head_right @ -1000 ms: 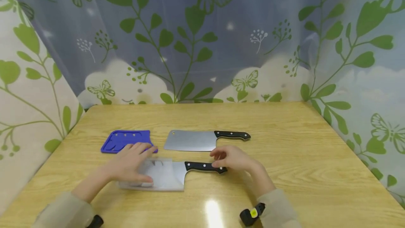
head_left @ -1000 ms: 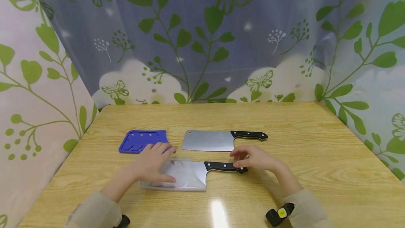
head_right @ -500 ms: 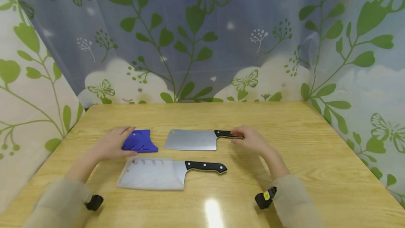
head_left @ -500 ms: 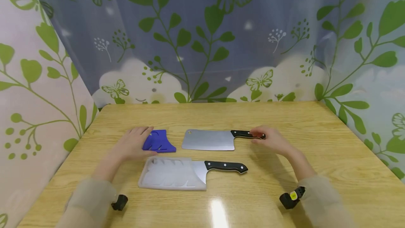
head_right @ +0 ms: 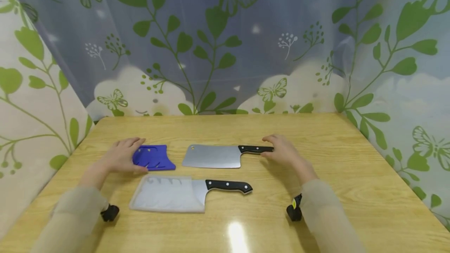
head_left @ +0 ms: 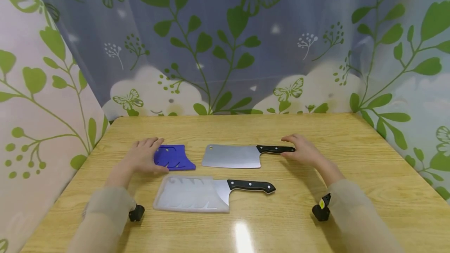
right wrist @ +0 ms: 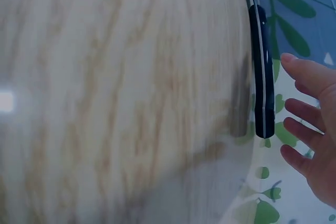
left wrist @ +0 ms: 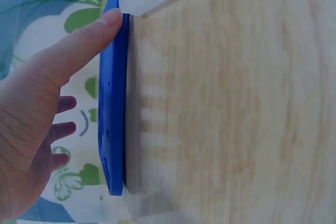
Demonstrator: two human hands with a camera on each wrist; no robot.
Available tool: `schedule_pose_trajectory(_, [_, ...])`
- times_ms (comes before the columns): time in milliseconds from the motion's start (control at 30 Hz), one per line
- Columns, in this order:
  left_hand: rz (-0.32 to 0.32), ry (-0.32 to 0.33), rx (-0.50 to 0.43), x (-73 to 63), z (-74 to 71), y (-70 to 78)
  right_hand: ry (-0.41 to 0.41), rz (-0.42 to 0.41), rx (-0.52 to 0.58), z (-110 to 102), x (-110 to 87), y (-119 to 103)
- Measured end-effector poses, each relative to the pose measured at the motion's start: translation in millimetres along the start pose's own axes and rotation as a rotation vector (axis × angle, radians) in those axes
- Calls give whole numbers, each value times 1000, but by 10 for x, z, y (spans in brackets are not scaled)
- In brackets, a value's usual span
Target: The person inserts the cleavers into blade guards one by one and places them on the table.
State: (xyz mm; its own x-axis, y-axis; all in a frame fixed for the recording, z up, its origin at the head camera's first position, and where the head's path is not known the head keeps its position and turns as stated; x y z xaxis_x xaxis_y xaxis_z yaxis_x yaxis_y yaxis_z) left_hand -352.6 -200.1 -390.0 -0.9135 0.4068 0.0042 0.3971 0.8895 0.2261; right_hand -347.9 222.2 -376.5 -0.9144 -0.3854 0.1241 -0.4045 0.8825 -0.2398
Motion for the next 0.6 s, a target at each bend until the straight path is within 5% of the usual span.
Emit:
schedule_pose_trajectory(333, [-53,-136,-37,92,187,-53,-96,-46,-168,173,120,10])
schedule_pose_trajectory(600, [-30,-130,-40,88,196,-84,-116,-115,-239,233,129,-104])
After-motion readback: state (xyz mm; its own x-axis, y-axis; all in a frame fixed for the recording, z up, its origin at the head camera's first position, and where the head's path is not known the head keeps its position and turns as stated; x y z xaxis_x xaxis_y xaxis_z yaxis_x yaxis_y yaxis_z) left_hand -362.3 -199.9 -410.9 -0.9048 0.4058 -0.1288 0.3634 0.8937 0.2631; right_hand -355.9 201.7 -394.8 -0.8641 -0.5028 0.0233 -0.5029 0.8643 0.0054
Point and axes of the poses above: each hand's wrist, its own x-axis towards the middle knuckle, its own z-axis out of the palm, y = z × x, the point moved 10 cm from there along x, towards the middle knuckle, and after that the axes turned 10 degrees about -x, right-handed, at the moved point
